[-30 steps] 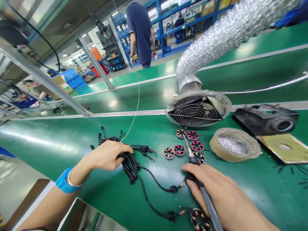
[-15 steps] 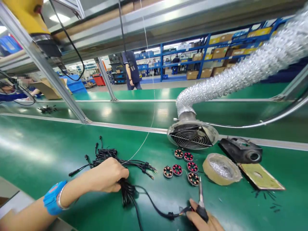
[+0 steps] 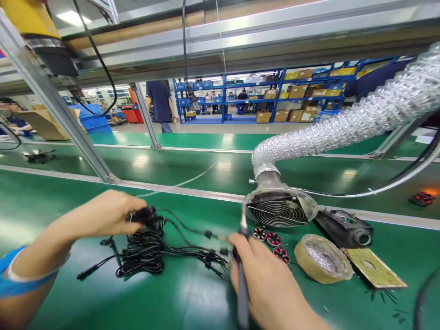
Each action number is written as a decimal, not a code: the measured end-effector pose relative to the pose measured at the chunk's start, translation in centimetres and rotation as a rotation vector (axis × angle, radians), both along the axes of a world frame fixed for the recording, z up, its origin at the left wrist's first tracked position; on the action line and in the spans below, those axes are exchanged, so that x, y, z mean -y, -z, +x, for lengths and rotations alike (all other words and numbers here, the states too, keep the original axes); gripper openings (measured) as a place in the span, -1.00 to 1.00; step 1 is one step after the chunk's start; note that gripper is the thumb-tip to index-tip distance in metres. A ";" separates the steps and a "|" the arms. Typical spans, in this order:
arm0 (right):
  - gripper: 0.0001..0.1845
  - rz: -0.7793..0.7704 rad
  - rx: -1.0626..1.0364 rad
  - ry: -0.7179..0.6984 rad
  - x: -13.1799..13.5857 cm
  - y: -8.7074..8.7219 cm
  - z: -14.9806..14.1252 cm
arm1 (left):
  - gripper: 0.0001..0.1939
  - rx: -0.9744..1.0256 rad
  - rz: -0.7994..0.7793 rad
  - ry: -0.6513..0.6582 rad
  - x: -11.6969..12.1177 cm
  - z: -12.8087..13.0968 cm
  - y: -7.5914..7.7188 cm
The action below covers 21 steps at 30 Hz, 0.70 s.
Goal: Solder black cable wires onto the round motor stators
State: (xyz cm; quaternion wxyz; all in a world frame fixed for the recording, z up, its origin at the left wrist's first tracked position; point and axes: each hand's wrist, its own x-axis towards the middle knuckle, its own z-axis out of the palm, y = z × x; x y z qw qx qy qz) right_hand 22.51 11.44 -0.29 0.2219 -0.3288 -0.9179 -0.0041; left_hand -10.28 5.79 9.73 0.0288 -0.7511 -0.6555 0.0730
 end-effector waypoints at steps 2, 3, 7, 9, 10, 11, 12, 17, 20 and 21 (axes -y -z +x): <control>-0.68 -0.129 0.192 0.122 -4.3 -3.6 -5.3 | -0.88 -0.058 0.101 -0.188 -4.0 -2.7 -1.0; -0.66 -0.135 0.205 0.151 -6.7 -4.9 -8.1 | -0.79 -0.056 0.183 -0.308 -6.1 -3.8 -1.1; -0.64 -0.183 0.233 0.292 -16.0 -6.7 -17.8 | -0.54 0.019 0.358 -0.495 -11.4 -5.2 0.9; -0.63 -0.222 0.251 0.341 -19.6 -5.8 -20.3 | -0.65 0.065 0.343 -0.490 -11.0 -4.9 3.3; -0.63 -0.241 0.260 0.365 -21.0 -5.1 -20.9 | -0.69 0.092 0.324 -0.473 -10.0 -4.7 4.8; -0.63 -0.257 0.269 0.392 -22.1 -4.4 -21.0 | -0.72 0.121 0.302 -0.452 -8.7 -4.7 6.3; -0.63 -0.269 0.277 0.421 -23.1 -3.6 -20.9 | -0.69 0.162 0.275 -0.432 -7.1 -4.9 7.9; -0.64 -0.272 0.330 0.575 -25.9 -1.3 -18.6 | -0.54 0.527 0.338 -0.503 0.2 -7.5 12.3; -0.65 -0.248 0.360 0.615 -26.5 -2.3 -18.8 | -0.58 0.533 0.415 -0.609 1.6 -9.2 11.8; -0.64 -0.237 0.362 0.616 -26.4 -3.0 -19.2 | -0.60 0.518 0.436 -0.637 1.6 -9.6 11.5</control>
